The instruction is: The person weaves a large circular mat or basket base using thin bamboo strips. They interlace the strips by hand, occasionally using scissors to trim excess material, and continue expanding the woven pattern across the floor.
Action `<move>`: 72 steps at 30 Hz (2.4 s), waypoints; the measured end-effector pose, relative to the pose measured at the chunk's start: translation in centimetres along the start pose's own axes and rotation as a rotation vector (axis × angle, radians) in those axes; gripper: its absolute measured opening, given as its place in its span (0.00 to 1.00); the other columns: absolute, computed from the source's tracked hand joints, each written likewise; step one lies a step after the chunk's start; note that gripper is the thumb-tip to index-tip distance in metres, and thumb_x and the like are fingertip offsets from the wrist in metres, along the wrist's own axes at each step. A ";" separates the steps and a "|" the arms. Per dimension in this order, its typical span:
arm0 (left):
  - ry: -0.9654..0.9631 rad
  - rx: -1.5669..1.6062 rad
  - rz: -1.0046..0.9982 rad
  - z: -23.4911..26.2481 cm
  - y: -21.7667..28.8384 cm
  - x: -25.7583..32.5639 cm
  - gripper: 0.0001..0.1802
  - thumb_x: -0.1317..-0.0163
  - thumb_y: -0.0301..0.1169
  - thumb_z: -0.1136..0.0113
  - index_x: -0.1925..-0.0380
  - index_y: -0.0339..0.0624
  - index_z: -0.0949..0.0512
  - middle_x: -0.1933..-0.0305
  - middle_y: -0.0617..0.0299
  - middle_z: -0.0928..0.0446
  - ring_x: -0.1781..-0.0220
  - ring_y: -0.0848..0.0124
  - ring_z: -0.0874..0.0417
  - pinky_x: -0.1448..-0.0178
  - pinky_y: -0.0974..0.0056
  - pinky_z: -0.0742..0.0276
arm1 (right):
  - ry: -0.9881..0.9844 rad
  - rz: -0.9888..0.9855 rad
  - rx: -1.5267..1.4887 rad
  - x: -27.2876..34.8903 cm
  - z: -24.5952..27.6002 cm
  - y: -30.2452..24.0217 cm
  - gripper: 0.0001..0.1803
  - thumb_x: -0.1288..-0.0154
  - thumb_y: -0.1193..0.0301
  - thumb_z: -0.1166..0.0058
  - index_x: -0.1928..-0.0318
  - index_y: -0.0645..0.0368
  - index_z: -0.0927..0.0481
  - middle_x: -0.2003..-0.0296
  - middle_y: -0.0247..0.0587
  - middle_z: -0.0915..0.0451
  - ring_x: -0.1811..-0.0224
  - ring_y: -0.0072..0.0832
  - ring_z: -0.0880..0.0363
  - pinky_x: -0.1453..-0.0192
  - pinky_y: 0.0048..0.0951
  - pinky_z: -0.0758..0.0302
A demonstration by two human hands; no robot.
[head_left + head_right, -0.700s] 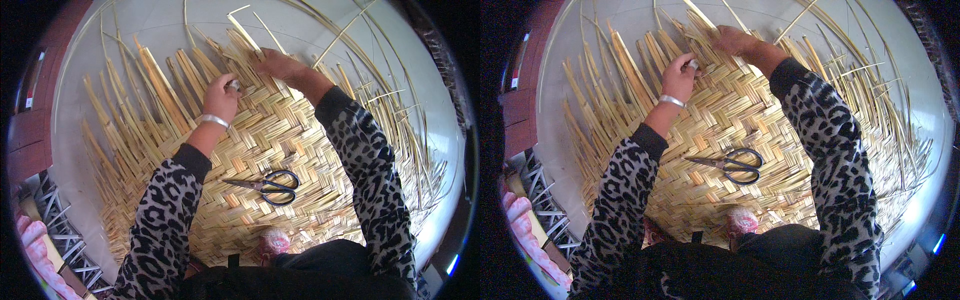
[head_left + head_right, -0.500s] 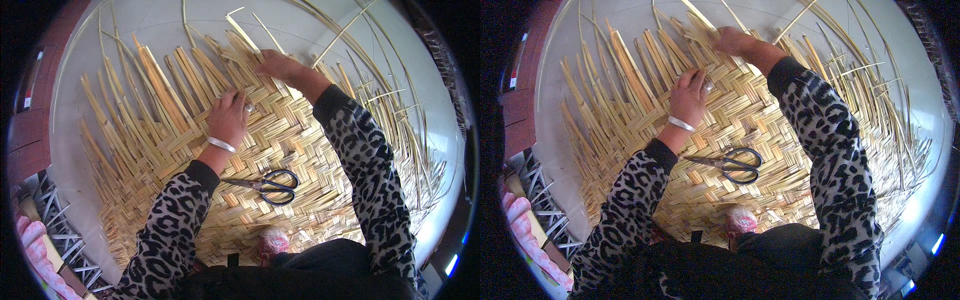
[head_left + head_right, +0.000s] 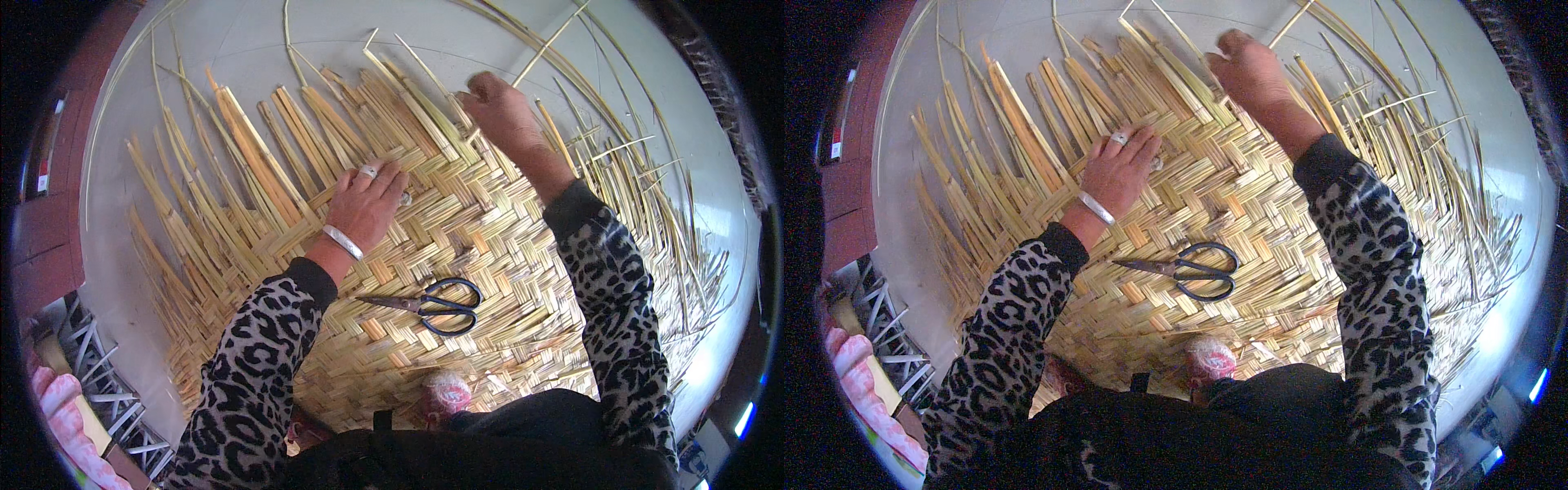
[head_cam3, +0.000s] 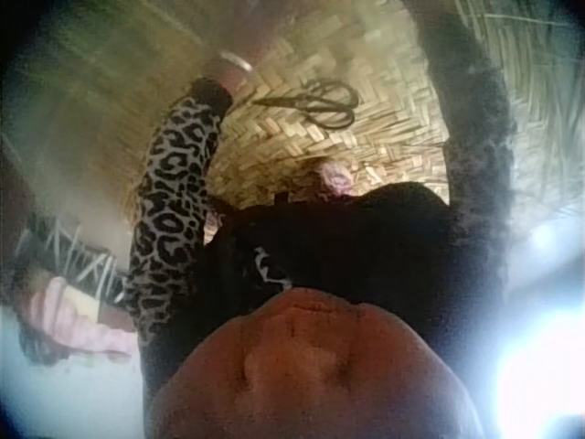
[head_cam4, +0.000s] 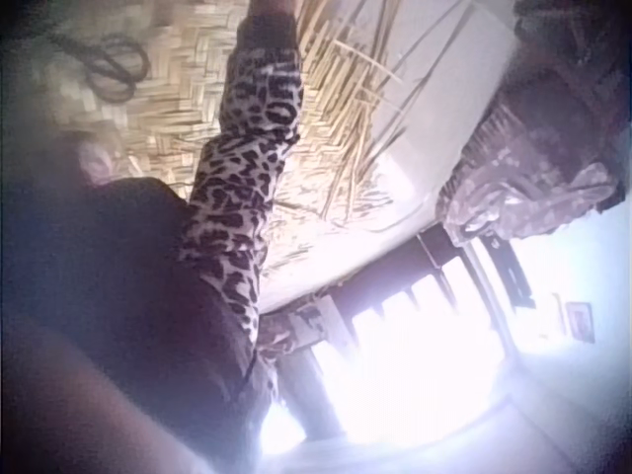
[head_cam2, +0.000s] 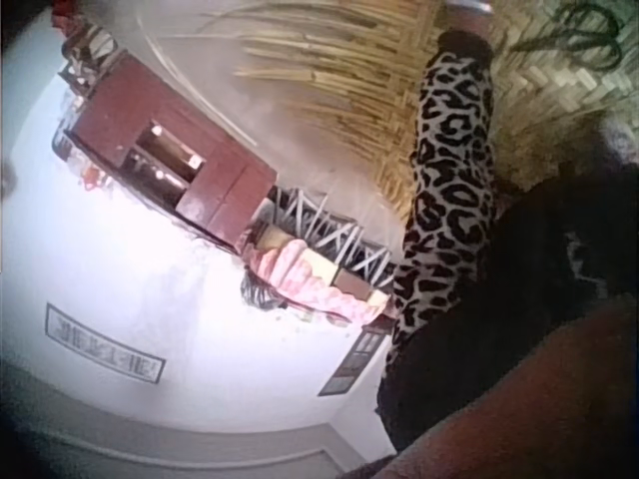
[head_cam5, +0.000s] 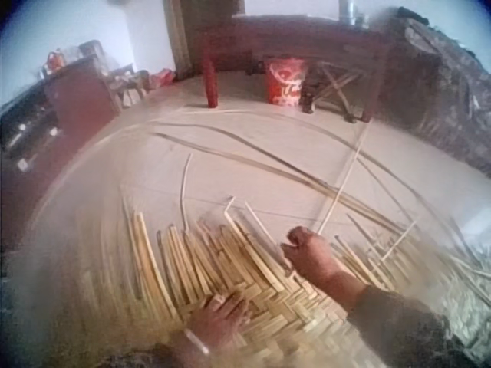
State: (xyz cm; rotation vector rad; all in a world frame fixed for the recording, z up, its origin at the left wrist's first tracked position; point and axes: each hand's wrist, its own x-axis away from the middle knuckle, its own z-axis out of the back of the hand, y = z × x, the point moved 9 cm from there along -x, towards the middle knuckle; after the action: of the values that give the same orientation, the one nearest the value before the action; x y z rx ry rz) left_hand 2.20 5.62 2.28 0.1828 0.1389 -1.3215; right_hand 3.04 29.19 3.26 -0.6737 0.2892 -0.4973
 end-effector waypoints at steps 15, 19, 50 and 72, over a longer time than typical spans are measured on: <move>0.024 0.115 0.074 -0.2 -0.5 1.2 0.23 0.41 0.35 0.42 0.45 0.46 0.26 0.40 0.63 0.26 0.35 0.63 0.32 0.33 0.54 0.38 | -0.188 -0.410 0.245 0.3 -2.2 9.1 0.23 0.41 0.51 0.43 0.71 0.62 0.16 0.78 0.45 0.17 0.75 0.34 0.15 0.63 0.35 0.18; -0.054 0.174 0.162 -0.6 -0.9 1.2 0.24 0.40 0.35 0.43 0.42 0.44 0.27 0.39 0.60 0.27 0.33 0.61 0.33 0.30 0.54 0.39 | -0.036 -0.411 -0.055 1.5 -0.8 7.1 0.19 0.42 0.56 0.41 0.68 0.62 0.18 0.75 0.44 0.16 0.75 0.33 0.15 0.64 0.34 0.19; -0.102 1.667 0.904 7.8 2.3 11.3 0.12 0.33 0.32 0.42 0.54 0.37 0.23 0.62 0.58 0.17 0.64 0.73 0.16 0.65 0.72 0.22 | -0.615 -0.424 -1.026 27.0 -3.7 -11.8 0.11 0.29 0.68 0.48 0.54 0.62 0.24 0.67 0.34 0.18 0.68 0.19 0.19 0.63 0.19 0.25; -0.082 1.655 1.188 3.8 4.1 16.2 0.14 0.36 0.39 0.38 0.56 0.43 0.24 0.60 0.64 0.20 0.60 0.72 0.19 0.60 0.66 0.23 | -0.499 0.043 -0.374 26.9 -3.9 -12.4 0.10 0.37 0.67 0.42 0.58 0.58 0.20 0.68 0.43 0.18 0.68 0.34 0.17 0.63 0.32 0.21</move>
State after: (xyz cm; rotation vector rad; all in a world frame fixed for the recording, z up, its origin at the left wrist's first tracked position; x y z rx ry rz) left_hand 10.09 -9.56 2.88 1.3525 -1.0383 0.0464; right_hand 19.94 4.63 5.93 -1.1255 -0.0793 -0.2206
